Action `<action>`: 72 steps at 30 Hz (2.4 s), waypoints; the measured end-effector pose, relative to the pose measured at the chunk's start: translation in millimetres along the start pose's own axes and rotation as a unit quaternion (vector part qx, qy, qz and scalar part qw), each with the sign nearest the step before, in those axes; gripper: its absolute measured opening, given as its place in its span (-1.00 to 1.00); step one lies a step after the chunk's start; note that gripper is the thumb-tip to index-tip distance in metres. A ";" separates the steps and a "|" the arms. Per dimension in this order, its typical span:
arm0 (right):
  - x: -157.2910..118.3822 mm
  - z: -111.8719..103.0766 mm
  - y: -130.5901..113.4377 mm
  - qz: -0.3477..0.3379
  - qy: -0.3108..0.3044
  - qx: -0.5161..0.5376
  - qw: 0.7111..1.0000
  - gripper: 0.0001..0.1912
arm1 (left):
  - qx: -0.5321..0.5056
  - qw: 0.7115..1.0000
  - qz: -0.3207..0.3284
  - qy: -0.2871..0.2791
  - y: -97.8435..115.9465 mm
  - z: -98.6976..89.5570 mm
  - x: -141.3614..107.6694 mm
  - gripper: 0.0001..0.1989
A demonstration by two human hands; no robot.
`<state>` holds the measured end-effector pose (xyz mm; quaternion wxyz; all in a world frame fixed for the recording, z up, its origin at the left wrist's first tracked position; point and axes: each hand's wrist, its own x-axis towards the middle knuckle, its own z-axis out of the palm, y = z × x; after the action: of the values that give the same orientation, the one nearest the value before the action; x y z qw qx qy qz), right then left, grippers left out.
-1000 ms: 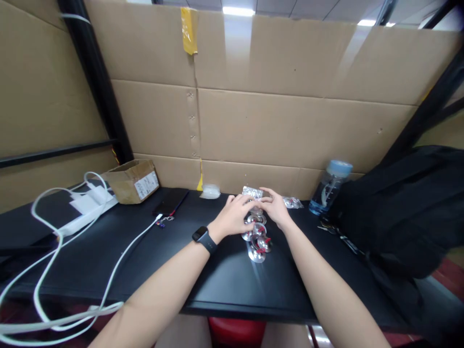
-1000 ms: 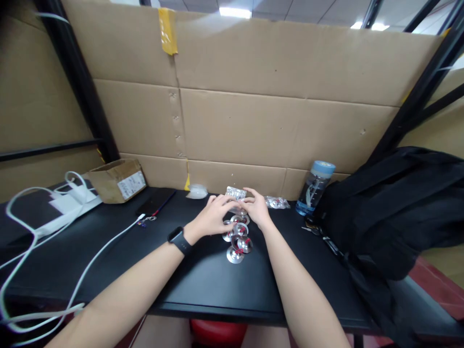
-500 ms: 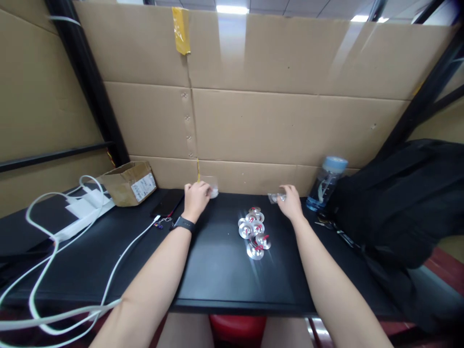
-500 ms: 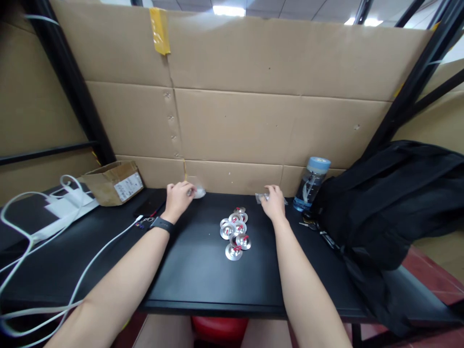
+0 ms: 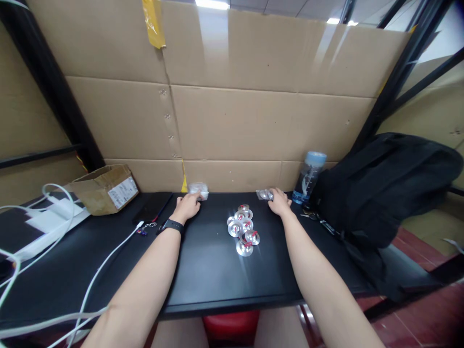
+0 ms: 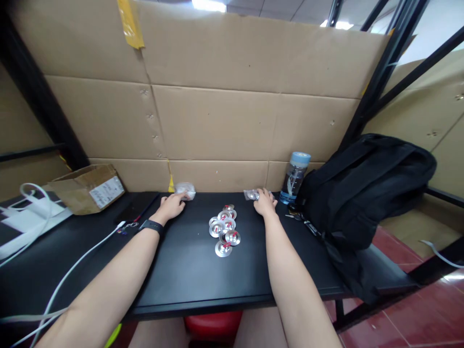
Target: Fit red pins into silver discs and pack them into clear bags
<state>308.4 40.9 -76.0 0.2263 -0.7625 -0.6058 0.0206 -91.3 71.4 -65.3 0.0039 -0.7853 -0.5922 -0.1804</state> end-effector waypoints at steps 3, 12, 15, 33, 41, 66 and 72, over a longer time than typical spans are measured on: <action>0.5 2.0 -0.5 0.023 0.006 0.003 1.000 -0.29 | 0.004 1.000 0.006 -0.009 1.1 2.4 1.7 -0.55; 1.0 -1.9 -1.3 0.015 -0.014 -0.001 1.000 -0.46 | 0.006 1.000 0.028 -0.005 2.6 11.1 1.2 -0.37; 1.3 -0.3 -2.1 0.015 -0.014 -0.004 1.000 -0.47 | 0.008 1.000 0.019 -0.003 4.5 13.8 1.2 -0.42; -0.6 -4.7 -10.7 -0.053 -0.070 -0.010 0.996 -0.51 | 0.060 0.997 0.046 -0.022 8.2 18.2 5.7 -0.32; 0.5 -3.5 -8.3 -0.040 -0.053 0.013 0.998 -0.49 | 0.035 0.998 0.050 -0.031 7.3 15.8 6.3 -0.29; 4.3 -8.6 -7.4 -0.034 0.035 0.044 0.998 -0.73 | 0.016 0.997 0.072 0.020 22.2 -1.4 -5.6 -0.11; -1.2 -21.9 -26.9 -0.092 0.064 0.180 0.977 -0.76 | 0.006 0.994 0.099 0.050 28.6 -6.1 -10.1 -0.29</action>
<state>290.3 37.2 -46.7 0.3989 -0.6500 -0.6441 0.0600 -68.7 52.1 -56.6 0.0561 -0.8298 -0.5121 -0.2148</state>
